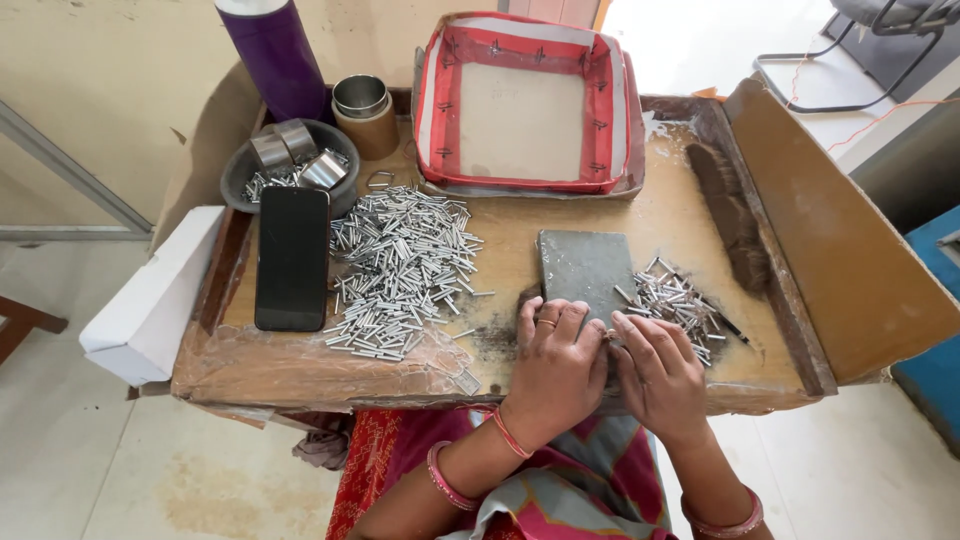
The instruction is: The person sits at a workbench and picks small metal pins one at a time from a pile, works each pin between the fingers, and presses it into a small brass fitting set on a stone block, occasionally reaching into the pile for the next pin.
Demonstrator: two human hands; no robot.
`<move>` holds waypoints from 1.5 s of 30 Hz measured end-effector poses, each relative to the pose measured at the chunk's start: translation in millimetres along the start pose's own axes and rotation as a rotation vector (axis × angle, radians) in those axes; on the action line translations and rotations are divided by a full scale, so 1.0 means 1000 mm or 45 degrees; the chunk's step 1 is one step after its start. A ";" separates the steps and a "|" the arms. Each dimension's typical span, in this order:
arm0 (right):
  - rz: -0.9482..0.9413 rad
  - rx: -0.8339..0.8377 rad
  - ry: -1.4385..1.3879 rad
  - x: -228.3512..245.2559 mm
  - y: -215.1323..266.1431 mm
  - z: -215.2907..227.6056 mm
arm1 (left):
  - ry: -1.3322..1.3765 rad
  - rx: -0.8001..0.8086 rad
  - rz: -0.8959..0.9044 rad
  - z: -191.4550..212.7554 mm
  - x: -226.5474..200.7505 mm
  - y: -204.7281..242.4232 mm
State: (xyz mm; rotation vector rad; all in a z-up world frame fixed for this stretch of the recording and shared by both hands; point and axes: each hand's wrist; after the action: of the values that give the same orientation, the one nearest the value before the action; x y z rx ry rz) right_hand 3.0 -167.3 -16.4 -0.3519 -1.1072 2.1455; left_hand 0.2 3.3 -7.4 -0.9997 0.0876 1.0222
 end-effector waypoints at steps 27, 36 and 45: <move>0.003 0.025 0.002 0.003 0.026 -0.007 | -0.025 -0.040 0.011 -0.005 0.002 0.004; 0.001 0.039 0.021 0.006 0.022 -0.005 | 0.003 0.004 0.033 -0.003 0.001 0.003; 0.006 0.019 0.047 0.007 0.022 -0.007 | -0.013 -0.067 0.019 -0.010 0.004 0.007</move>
State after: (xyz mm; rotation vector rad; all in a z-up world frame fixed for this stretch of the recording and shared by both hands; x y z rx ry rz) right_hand -8.8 -167.5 -37.8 -0.3857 -1.0701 2.1420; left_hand 1.2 -0.5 -19.5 -1.0431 0.0599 1.0476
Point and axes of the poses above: each hand's wrist, its own y-axis away from the middle knuckle, its own z-axis out of the back of the hand, x = y × z, and after that the axes turned 7 degrees about z, right-handed
